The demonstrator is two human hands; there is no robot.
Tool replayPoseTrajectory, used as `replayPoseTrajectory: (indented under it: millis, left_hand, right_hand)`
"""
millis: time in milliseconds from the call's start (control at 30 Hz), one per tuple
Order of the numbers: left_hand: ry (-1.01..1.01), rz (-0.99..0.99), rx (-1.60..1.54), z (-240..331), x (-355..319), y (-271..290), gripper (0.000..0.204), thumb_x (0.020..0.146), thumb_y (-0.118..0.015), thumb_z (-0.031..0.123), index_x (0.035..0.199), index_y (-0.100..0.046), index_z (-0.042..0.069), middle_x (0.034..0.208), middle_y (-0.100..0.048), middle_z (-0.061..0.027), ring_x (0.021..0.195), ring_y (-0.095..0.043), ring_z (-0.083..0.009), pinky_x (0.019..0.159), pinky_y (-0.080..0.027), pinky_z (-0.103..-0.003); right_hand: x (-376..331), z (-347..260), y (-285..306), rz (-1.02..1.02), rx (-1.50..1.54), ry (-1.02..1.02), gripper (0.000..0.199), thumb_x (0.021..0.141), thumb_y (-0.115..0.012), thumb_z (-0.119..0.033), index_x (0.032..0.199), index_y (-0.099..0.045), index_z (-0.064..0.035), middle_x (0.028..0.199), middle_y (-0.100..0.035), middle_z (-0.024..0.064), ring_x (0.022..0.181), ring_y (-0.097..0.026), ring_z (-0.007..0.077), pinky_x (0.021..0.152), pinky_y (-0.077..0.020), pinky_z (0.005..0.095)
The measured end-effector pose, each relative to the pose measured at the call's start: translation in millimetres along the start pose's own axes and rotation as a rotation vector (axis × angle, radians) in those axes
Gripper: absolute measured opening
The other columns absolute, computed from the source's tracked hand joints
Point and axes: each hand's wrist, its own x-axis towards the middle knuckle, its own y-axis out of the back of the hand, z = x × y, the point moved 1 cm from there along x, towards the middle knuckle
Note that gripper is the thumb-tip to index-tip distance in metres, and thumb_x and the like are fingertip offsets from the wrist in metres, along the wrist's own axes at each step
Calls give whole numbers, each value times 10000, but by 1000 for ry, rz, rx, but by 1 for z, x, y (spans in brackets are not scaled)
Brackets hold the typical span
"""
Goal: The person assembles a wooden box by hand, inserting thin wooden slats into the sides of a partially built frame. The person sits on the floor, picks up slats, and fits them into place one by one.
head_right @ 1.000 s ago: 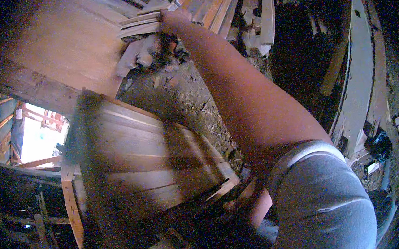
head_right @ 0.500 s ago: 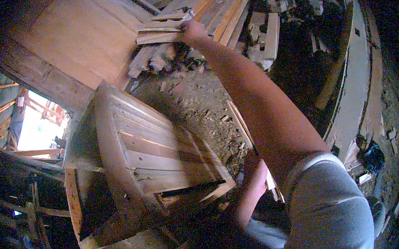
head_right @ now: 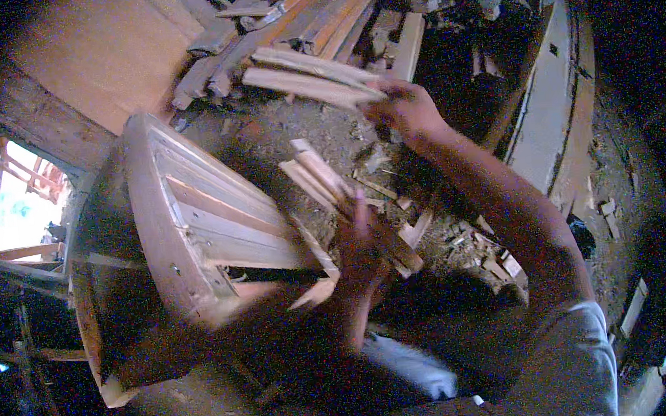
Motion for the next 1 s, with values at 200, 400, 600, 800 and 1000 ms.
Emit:
replayPoseTrajectory:
  millis: [200, 400, 600, 800, 1000]
  left_hand:
    - [-39, -57, -536, -16, 11, 9, 901, 915, -339, 764, 1541, -208, 130, 1470, -380, -121, 1270, -438, -277, 1077, -363, -428]
    - [-141, -196, -484, -24, 19, 17, 1011, 880, -329, 801, 1541, -163, 55, 1518, -330, -238, 1348, -418, -383, 1130, -325, -511]
    - [-201, -358, -549, -7, 17, 20, 901, 912, -482, 663, 1493, -263, 11, 1375, -491, -234, 1234, -523, -363, 1069, -400, -485]
    - [-178, -62, -392, -4, 29, 31, 692, 923, -558, 514, 1401, -439, 28, 1317, -543, -149, 1185, -532, -298, 1001, -436, -434]
    - [-49, -231, -537, -20, 34, 36, 638, 963, -503, 507, 1379, -453, 26, 1281, -581, -147, 1142, -578, -296, 1003, -455, -432]
  right_hand:
    - [-188, 51, 45, -12, 173, -77, 350, 882, -634, 55, 1222, -602, -24, 1183, -649, 138, 1037, -654, 240, 911, -539, 376]
    - [-247, 65, 13, 9, -210, 31, 381, 791, -793, -8, 1129, -620, -33, 1147, -666, 93, 1109, -608, 191, 983, -479, 323]
    - [-252, 45, -6, -69, -61, -40, 482, 796, -802, -43, 1215, -562, -46, 1281, -595, 96, 1211, -536, 192, 1037, -431, 340]
    - [-220, -48, 5, -808, -856, -104, 719, 834, -793, -338, 1418, -477, -62, 1416, -515, 112, 1310, -462, 236, 1084, -389, 373]
    - [-51, -109, 9, -1027, -1108, 53, 466, 848, -737, -456, 1135, -684, -93, 1019, -680, 90, 927, -617, 191, 838, -508, 358]
